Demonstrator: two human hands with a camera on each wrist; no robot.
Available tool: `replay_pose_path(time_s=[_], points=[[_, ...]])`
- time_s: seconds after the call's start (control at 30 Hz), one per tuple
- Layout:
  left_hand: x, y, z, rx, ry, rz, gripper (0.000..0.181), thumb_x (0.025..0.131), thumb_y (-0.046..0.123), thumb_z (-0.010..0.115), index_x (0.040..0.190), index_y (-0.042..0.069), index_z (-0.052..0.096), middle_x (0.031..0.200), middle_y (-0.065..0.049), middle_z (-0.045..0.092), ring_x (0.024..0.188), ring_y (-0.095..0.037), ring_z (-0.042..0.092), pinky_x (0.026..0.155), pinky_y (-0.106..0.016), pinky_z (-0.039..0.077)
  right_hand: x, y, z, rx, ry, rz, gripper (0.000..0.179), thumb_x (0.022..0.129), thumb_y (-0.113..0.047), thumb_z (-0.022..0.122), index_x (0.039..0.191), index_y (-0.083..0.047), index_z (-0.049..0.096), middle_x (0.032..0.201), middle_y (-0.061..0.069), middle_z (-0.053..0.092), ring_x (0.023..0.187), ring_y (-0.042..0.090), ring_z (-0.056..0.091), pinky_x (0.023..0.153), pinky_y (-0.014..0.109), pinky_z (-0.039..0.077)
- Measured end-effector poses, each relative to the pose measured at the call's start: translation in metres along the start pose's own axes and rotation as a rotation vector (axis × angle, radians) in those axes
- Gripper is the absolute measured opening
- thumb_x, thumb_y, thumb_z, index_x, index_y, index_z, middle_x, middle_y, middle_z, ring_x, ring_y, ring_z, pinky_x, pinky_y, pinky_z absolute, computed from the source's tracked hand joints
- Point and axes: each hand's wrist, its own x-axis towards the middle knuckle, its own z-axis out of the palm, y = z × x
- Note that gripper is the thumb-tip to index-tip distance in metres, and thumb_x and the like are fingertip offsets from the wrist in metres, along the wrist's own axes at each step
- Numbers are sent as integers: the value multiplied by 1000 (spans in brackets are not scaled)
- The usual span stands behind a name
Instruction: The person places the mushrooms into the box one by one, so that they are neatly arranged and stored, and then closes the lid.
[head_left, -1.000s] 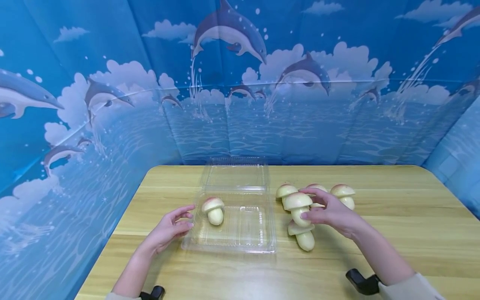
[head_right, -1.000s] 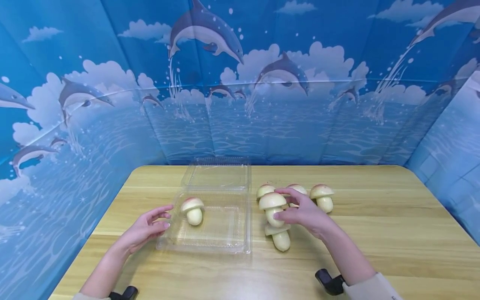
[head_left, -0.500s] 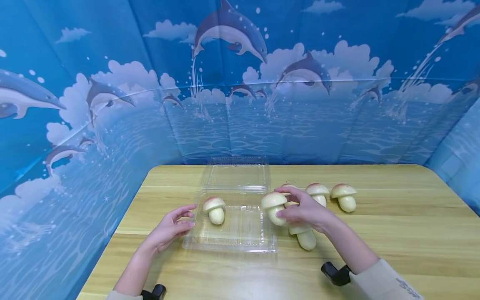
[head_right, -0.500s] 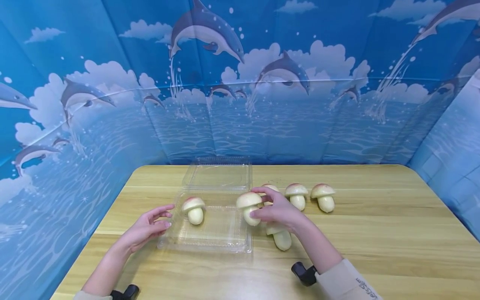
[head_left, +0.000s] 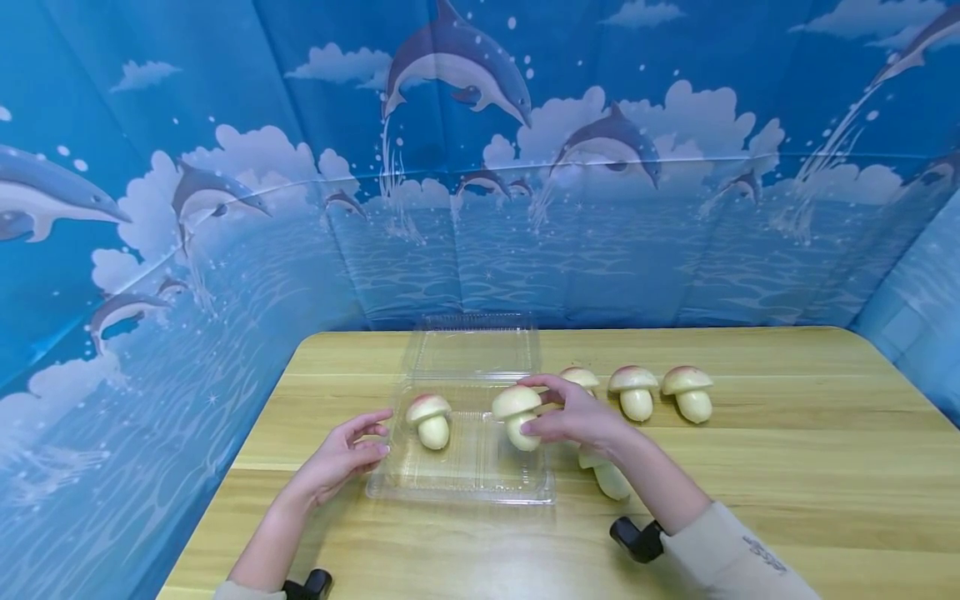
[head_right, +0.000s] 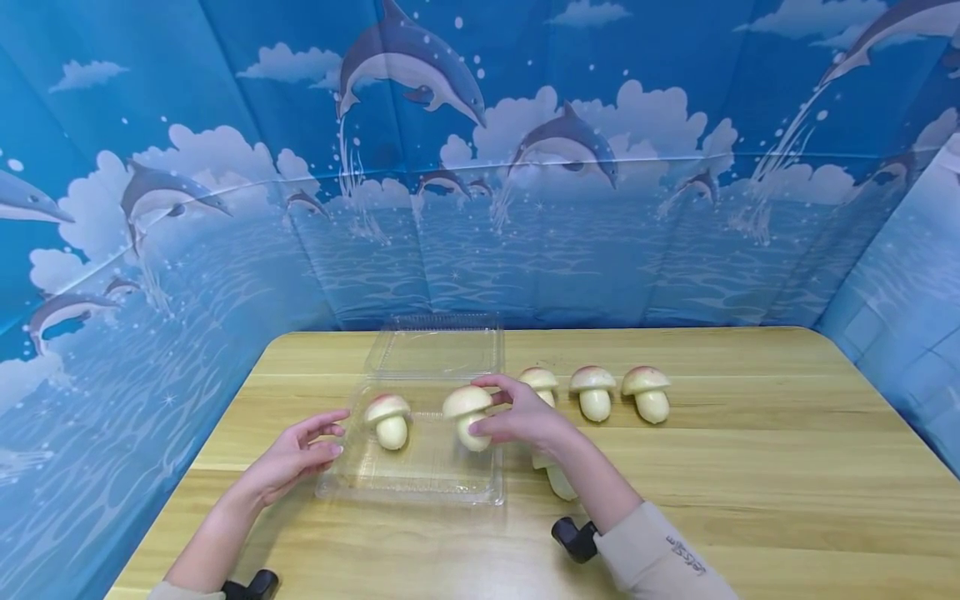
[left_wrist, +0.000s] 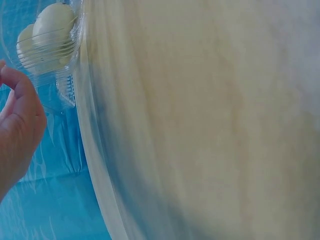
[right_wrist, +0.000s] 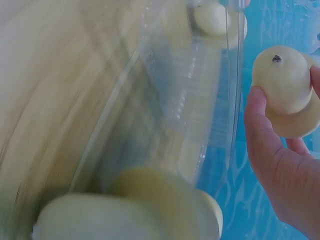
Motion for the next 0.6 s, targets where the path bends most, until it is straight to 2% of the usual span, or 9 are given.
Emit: replay_pose_path(time_s=[0.17, 0.4, 0.6], points=[[0, 0, 0, 0, -2, 2, 62, 87, -3, 58, 141, -8, 28, 106, -7, 44, 68, -3, 47, 61, -18, 42, 9, 1, 10, 23, -1, 8, 70, 77, -2, 71, 138, -2, 37, 120, 24, 43, 83, 22, 60, 74, 36, 53], [-1, 0, 1, -1, -1, -3, 61, 87, -3, 58, 141, -8, 28, 106, -7, 43, 68, -3, 47, 61, -17, 42, 21, 2, 24, -27, 0, 11, 69, 77, -3, 72, 138, -2, 40, 118, 22, 45, 83, 21, 59, 74, 38, 53], [-1, 0, 1, 0, 3, -5, 61, 87, -3, 58, 141, -8, 28, 106, -7, 44, 69, -4, 49, 61, -17, 44, 32, 6, 36, -41, 47, 35, 67, 73, 0, 74, 133, -3, 46, 112, 20, 48, 79, 21, 59, 71, 39, 54]])
